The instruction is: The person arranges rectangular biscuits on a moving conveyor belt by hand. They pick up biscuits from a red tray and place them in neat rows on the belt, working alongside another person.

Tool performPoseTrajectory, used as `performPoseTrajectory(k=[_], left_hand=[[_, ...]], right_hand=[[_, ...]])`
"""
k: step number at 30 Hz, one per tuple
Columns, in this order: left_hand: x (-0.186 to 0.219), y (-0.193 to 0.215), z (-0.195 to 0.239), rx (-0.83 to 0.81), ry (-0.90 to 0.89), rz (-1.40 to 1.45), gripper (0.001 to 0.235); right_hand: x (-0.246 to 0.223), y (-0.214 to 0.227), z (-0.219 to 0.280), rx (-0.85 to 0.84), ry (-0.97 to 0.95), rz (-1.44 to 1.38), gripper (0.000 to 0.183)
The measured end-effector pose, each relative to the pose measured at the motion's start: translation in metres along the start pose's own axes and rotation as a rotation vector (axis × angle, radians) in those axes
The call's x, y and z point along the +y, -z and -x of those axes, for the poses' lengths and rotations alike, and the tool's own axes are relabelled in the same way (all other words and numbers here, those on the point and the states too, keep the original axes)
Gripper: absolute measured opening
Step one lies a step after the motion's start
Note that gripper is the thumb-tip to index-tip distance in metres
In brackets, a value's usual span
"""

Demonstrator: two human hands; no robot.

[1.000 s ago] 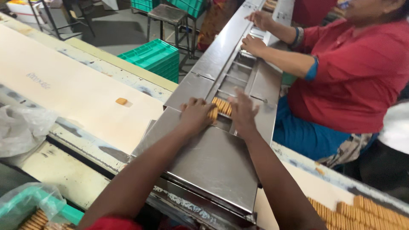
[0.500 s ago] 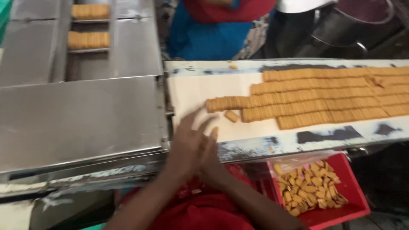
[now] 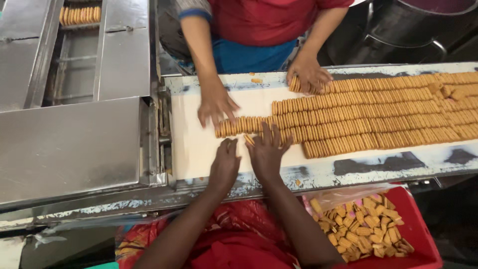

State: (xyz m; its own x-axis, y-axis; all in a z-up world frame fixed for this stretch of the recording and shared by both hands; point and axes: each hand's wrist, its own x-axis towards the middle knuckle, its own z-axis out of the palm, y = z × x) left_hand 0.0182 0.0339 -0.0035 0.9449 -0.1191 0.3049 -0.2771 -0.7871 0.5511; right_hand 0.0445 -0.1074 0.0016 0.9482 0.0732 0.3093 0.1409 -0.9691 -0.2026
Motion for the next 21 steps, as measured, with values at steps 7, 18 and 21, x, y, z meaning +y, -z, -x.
performPoseTrajectory(k=[7, 18, 21], left_hand=[[0.032, -0.019, -0.021, 0.010, -0.019, 0.291, 0.079], [-0.025, 0.048, 0.024, -0.049, 0.097, -0.065, 0.074], [-0.038, 0.049, 0.037, 0.037, 0.020, -0.033, 0.090]], right_hand=[[0.093, 0.030, 0.005, 0.133, -0.205, 0.244, 0.065], [0.037, 0.034, 0.020, -0.116, 0.086, -0.387, 0.067], [0.010, 0.029, 0.030, -0.054, 0.269, -0.403, 0.076]])
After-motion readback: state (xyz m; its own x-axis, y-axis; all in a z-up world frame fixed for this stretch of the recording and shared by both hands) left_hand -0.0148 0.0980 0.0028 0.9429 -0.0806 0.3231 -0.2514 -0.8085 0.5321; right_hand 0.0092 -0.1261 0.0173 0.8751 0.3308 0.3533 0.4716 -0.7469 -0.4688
